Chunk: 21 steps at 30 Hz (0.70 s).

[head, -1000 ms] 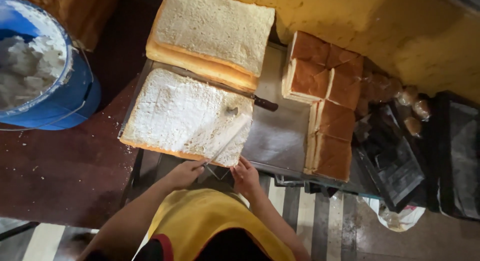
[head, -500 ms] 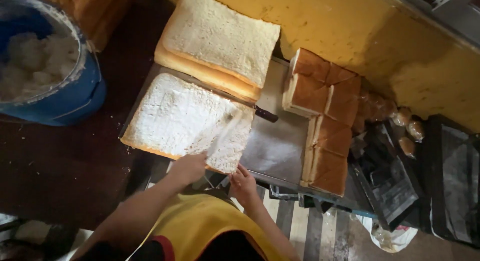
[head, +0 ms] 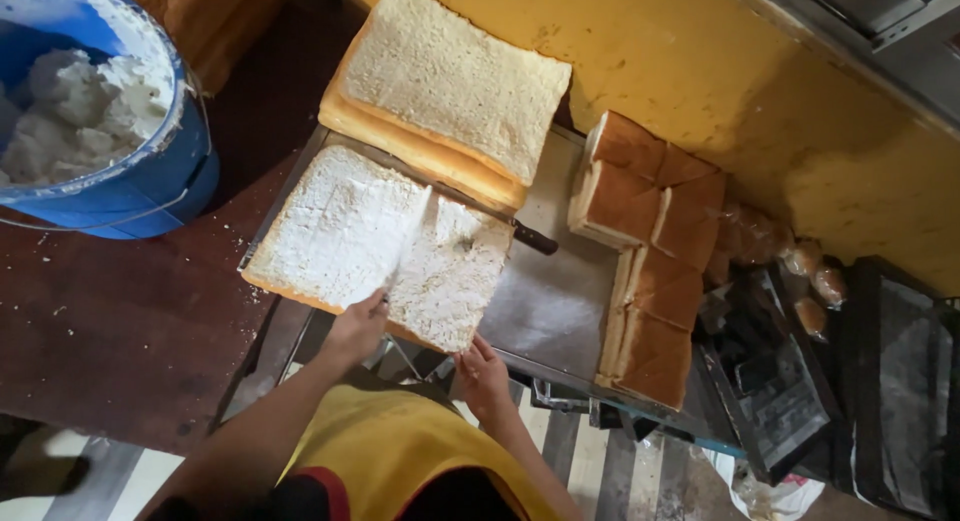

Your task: The person spreads a white cream filling from a blue bucket onto flat bread slabs using a spatula, stacks the filled slabs into loaves, and slices the assembled loaves into portions with a long knife, setting finished pieces aside.

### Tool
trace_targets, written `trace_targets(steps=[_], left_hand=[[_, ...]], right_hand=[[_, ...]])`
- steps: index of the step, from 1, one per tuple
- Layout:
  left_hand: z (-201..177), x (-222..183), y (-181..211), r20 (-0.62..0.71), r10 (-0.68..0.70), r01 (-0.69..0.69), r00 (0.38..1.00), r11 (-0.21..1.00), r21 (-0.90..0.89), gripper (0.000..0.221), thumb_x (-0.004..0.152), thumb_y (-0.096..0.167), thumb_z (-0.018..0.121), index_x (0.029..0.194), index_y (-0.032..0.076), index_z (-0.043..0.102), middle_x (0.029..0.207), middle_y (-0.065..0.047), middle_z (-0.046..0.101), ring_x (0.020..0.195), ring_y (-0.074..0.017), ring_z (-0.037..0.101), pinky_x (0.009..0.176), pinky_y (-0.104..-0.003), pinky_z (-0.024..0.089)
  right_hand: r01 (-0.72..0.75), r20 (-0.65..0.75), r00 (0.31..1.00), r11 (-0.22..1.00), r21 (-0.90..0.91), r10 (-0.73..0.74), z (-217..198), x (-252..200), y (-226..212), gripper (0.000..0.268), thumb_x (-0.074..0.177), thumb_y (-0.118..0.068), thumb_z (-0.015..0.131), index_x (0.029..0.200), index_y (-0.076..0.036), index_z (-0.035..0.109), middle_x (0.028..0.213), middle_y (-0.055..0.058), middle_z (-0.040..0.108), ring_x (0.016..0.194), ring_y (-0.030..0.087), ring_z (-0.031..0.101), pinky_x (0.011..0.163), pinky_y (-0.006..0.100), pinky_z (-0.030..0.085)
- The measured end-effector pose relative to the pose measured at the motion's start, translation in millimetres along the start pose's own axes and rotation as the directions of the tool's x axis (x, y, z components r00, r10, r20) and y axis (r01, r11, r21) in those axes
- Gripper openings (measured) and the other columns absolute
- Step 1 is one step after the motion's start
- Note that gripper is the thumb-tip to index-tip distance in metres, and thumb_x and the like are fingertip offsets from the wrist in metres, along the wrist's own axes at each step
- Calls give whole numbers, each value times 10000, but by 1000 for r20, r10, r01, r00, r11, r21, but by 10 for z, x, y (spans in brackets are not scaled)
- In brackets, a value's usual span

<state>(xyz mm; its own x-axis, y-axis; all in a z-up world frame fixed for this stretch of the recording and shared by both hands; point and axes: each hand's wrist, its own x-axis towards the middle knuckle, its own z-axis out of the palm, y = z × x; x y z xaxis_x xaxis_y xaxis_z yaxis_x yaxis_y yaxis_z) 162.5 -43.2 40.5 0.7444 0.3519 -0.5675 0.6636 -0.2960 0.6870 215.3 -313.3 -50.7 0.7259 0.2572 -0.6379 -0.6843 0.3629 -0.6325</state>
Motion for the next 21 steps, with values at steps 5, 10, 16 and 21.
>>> trace_targets(steps=[5,10,16,21], left_hand=[[299,287,-151,183,65,-61,981,998,-25,518,1044,390,469,1541,243,496,811,-158,699,627,-205,578,627,-369,502],[477,457,-372,366,179,-199,913,980,17,475,1039,390,453,1467,230,581,775,-77,675,610,-167,533,576,-328,498],[-65,-150,-184,229,217,-192,949,973,-127,506,971,439,534,1445,285,623,754,-76,669,597,-150,543,533,-318,472],[-482,-270,-448,-382,168,-29,909,938,345,391,1012,514,512,1345,401,683,804,-158,769,674,-309,732,636,-443,577]], right_hand=[[10,13,1000,1000,-8,-10,-9,12,5,518,937,77,565,1448,3,531,1248,106,672,1007,167,666,854,266,575],[9,24,1000,999,32,-10,-46,50,25,495,941,80,577,1430,12,537,1244,128,668,987,176,663,844,266,571],[-23,16,1000,999,35,22,-52,-56,-20,525,872,129,557,1377,-15,567,1257,131,673,984,199,683,848,282,583],[478,341,878,663,-576,-337,-115,34,85,188,929,35,656,1115,61,641,1206,81,646,916,149,649,822,261,562]])
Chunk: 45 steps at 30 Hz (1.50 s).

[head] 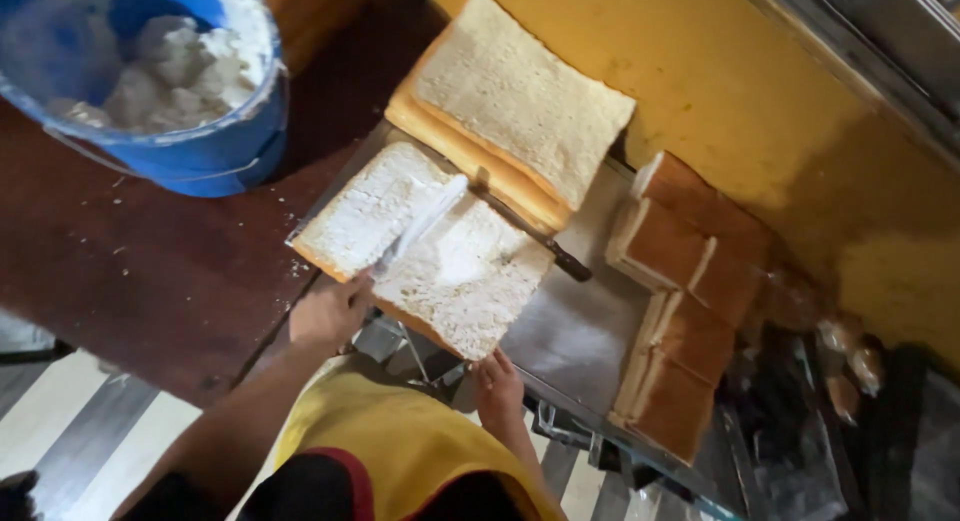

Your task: The person spreads a white cream filling from a blue bucket onto flat bread slabs using a spatula, stacks the filled slabs into loaves, and slices the assembled loaves into portions with a long knife, setting finished pieces aside.

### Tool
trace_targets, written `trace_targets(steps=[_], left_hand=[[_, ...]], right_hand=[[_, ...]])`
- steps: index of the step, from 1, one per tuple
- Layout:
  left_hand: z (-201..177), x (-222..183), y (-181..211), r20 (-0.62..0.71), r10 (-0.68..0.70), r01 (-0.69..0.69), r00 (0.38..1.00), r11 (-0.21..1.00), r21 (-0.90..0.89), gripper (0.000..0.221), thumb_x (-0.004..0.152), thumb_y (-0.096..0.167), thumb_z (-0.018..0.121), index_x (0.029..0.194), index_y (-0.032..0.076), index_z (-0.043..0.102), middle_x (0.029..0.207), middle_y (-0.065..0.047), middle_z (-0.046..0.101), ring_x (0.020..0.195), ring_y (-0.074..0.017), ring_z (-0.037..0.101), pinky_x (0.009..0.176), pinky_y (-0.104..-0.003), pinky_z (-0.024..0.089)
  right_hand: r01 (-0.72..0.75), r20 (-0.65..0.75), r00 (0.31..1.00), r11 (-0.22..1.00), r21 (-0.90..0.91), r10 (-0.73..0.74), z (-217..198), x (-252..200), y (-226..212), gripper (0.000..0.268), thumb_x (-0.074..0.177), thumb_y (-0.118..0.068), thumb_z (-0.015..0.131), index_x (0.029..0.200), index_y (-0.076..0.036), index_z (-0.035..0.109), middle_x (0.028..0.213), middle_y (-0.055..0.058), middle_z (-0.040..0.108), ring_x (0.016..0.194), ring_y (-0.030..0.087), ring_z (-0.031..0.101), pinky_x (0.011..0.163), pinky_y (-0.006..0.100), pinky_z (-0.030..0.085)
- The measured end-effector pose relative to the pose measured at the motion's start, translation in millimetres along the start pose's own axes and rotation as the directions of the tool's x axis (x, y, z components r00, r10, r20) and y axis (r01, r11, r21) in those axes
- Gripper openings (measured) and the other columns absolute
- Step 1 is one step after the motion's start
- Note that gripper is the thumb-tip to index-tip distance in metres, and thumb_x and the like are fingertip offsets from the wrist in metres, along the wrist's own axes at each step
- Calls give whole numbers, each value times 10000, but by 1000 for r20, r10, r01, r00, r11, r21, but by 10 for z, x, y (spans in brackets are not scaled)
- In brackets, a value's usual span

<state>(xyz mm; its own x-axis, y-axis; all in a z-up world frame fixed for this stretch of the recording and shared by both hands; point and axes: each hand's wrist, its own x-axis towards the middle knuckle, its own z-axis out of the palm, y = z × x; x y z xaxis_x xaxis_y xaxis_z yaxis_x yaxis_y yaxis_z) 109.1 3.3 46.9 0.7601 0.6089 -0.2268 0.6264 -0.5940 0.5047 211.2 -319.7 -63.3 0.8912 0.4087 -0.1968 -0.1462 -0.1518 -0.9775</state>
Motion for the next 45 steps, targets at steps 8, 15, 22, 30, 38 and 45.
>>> trace_targets(steps=[8,15,22,30,38,45], left_hand=[[-96,806,-749,-132,24,32,991,914,404,326,1025,353,453,984,229,751,933,-102,764,849,-292,761,702,-458,607],[-950,254,85,105,-144,99,984,932,349,496,1114,242,297,1596,349,347,968,-111,739,798,-242,753,654,-386,637],[-189,-413,-567,74,138,-156,988,900,406,620,982,245,405,1587,356,325,972,-62,728,778,-229,748,637,-403,634],[-650,-948,-1221,38,-381,351,924,881,318,481,1062,391,380,1540,443,388,1107,-20,733,905,-230,751,678,-361,593],[-147,-972,-1113,-38,-320,319,947,916,244,465,1075,357,408,1520,486,379,1204,-10,727,898,-182,762,500,-267,595],[-508,-1067,-1066,128,-459,386,879,844,372,517,1136,310,252,1635,438,220,1430,-114,500,658,-127,765,403,-213,503]], right_hand=[[-267,52,948,691,671,315,-168,180,383,295,1002,12,653,1295,44,652,973,71,632,806,163,594,732,284,530],[-339,-31,867,633,696,498,-116,158,146,323,929,-3,624,1246,-31,677,1133,100,711,963,203,666,826,296,556],[481,230,873,678,-557,-430,-67,-15,-286,128,914,-71,679,1021,-35,741,1125,174,724,1000,335,686,815,404,551],[448,200,865,529,-721,-460,-53,34,-378,139,895,-186,702,872,-50,686,1011,230,686,837,456,640,671,486,546],[305,134,947,684,-662,-292,-446,324,512,133,914,-156,680,857,-37,667,843,154,680,843,281,686,771,361,574],[389,245,908,467,-794,-341,-288,214,-112,128,874,-197,718,839,-88,776,950,146,768,1053,319,683,808,392,552]])
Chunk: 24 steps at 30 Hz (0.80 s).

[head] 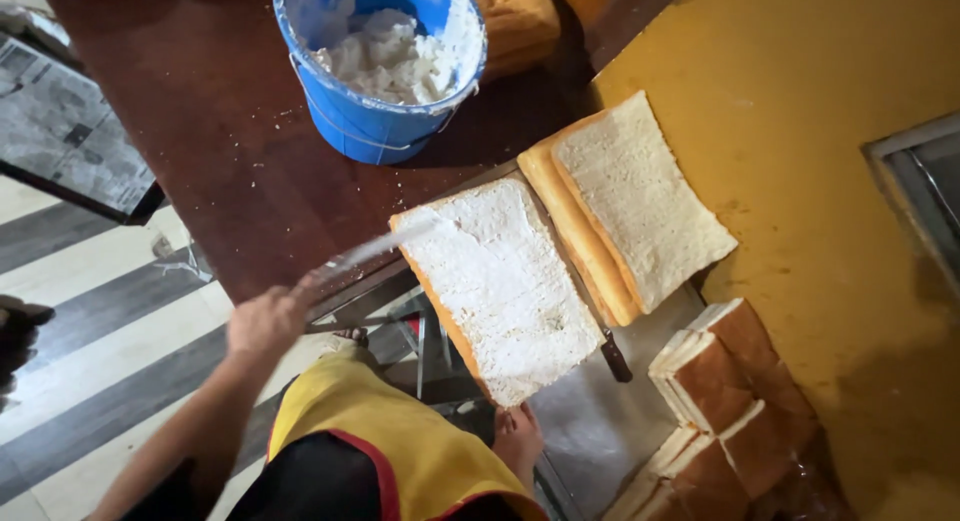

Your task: The person spreads a white cream filling from a blue bucket onto flat bread slabs using a spatula, stacks the filled slabs into loaves, and slices the assembled loaves into portions with a long knife, setting finished pieces aside.

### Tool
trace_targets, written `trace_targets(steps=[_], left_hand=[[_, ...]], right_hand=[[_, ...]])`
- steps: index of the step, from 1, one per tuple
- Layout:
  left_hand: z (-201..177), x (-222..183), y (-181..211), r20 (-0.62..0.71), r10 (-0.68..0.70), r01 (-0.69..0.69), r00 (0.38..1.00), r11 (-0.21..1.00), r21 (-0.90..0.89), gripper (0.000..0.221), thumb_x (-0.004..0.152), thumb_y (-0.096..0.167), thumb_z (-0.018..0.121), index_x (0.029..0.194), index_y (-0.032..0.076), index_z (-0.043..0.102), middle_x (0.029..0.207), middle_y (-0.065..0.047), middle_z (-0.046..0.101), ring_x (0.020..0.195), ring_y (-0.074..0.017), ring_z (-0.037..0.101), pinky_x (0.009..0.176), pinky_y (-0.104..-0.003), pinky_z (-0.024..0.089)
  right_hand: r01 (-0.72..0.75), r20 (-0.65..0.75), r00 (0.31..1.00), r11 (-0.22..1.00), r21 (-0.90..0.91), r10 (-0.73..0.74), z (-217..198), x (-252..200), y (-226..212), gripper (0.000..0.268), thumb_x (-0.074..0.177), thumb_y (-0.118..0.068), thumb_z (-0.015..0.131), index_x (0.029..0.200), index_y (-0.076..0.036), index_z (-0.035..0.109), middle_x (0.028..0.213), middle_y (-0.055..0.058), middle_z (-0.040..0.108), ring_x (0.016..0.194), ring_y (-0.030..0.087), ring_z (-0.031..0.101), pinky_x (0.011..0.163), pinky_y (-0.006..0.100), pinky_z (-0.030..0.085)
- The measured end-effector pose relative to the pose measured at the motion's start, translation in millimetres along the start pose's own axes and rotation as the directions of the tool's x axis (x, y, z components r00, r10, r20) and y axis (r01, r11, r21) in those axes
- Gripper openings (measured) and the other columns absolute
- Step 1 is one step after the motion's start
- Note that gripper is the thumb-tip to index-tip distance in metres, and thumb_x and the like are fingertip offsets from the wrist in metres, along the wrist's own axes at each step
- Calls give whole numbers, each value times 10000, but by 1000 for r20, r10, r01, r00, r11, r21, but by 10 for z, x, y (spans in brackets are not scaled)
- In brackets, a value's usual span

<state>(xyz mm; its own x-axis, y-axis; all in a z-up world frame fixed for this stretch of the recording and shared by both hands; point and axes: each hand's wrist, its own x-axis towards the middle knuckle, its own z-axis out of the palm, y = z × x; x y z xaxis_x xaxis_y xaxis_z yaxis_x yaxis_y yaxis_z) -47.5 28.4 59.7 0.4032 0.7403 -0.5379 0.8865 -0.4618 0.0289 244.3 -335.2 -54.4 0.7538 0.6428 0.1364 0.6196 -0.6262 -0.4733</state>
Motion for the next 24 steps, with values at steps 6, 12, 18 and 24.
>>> trace_targets(steps=[6,12,18,24], left_hand=[[338,55,-293,-378,-7,-29,926,996,-90,520,1002,540,438,1521,537,400,929,41,749,691,-132,655,525,-283,422],[-45,79,772,-26,310,-308,950,950,44,687,1031,203,419,1622,451,171,1133,-53,636,716,-136,627,441,-226,561],[-416,101,677,24,152,-153,988,985,77,548,1140,232,225,1667,316,100,1093,-94,647,673,-118,660,483,-233,569],[-154,368,213,-337,131,-146,932,989,-21,592,1020,387,446,1597,384,314,1027,-40,713,791,-198,736,608,-358,581]], right_hand=[[-67,16,998,994,82,66,7,11,40,178,892,-246,733,871,-70,753,1075,209,715,1052,360,701,759,419,591],[-105,-25,992,935,339,121,63,-16,13,136,867,-183,683,933,-67,709,1176,207,687,979,353,741,740,408,624],[-63,14,998,998,27,63,-27,26,-5,128,838,-145,810,838,-47,728,1073,222,732,977,433,678,768,440,568],[-133,-35,989,972,195,143,91,-9,35,101,815,-94,770,811,-35,687,1021,188,701,837,367,706,690,392,579]])
